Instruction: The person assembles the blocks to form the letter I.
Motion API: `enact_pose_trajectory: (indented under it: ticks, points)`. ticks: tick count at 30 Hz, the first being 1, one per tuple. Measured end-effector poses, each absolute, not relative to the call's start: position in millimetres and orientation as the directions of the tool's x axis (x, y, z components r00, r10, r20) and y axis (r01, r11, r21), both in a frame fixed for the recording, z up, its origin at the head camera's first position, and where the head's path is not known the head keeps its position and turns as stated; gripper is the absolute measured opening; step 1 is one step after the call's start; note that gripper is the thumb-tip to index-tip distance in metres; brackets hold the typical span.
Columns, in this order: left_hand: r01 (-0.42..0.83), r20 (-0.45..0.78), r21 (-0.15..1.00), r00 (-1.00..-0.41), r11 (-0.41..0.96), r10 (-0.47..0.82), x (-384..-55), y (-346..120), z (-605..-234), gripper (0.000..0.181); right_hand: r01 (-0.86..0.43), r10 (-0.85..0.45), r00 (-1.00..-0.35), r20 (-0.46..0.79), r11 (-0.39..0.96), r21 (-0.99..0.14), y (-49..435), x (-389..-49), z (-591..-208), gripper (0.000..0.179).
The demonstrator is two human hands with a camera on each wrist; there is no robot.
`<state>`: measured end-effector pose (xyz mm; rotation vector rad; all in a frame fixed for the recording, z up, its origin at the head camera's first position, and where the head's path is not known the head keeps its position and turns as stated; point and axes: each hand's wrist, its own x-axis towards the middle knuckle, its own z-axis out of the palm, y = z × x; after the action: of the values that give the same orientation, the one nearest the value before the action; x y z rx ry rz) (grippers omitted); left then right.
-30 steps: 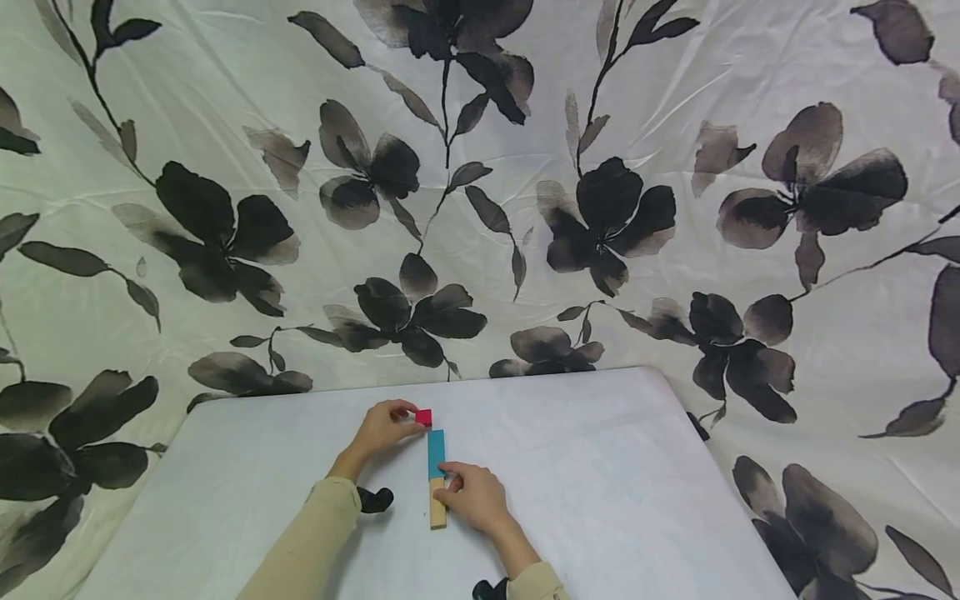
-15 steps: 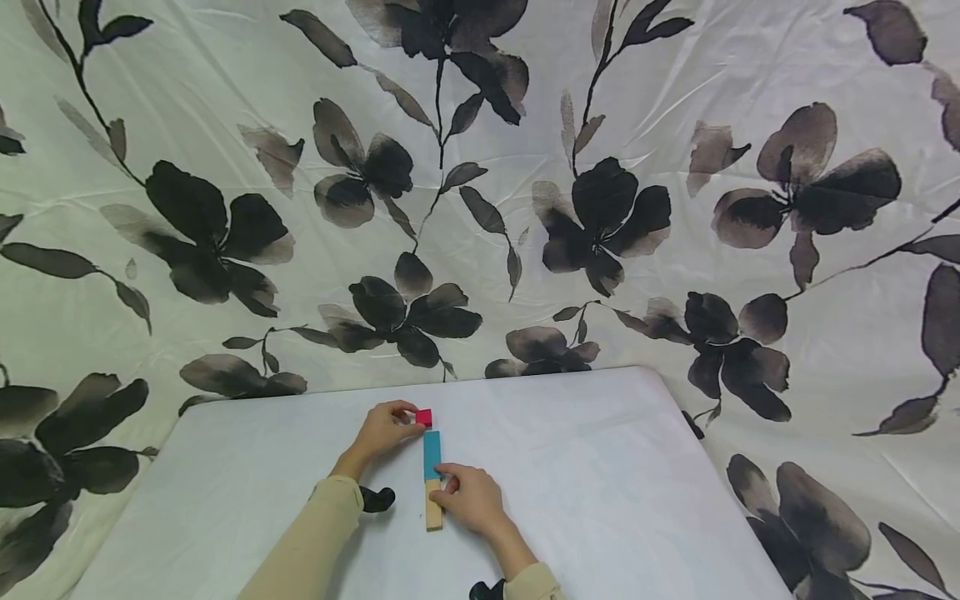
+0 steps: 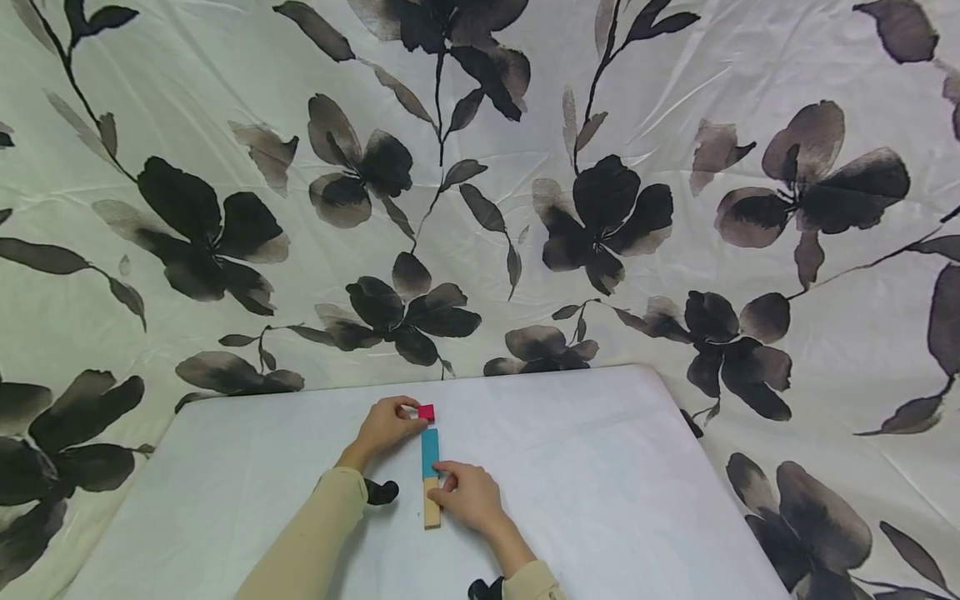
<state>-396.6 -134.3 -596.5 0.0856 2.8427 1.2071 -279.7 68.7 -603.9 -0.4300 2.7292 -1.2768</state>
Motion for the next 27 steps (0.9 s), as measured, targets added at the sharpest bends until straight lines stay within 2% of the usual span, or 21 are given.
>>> enact_pose_trajectory:
  ticks: [7,14,27]
  points:
    - [0.025,-0.038,0.695,-0.997,0.718,0.072,-398.9,-133.0,-594.6,0.036,-0.206,-0.293,-0.956,0.026,0.607,-0.767,68.1,-280.0,-601.9,0.041]
    - [0.071,-0.008,0.648,-0.995,0.758,0.1,-401.5,-131.8,-596.9,0.037,-0.207,-0.288,-0.957,0.029,0.608,-0.766,68.7,-281.1,-601.6,0.041]
    - [0.037,-0.017,0.61,-0.998,0.792,0.06,-402.0,-129.6,-604.7,0.038,-0.205,-0.286,-0.958,0.027,0.613,-0.763,67.5,-279.4,-602.1,0.041]
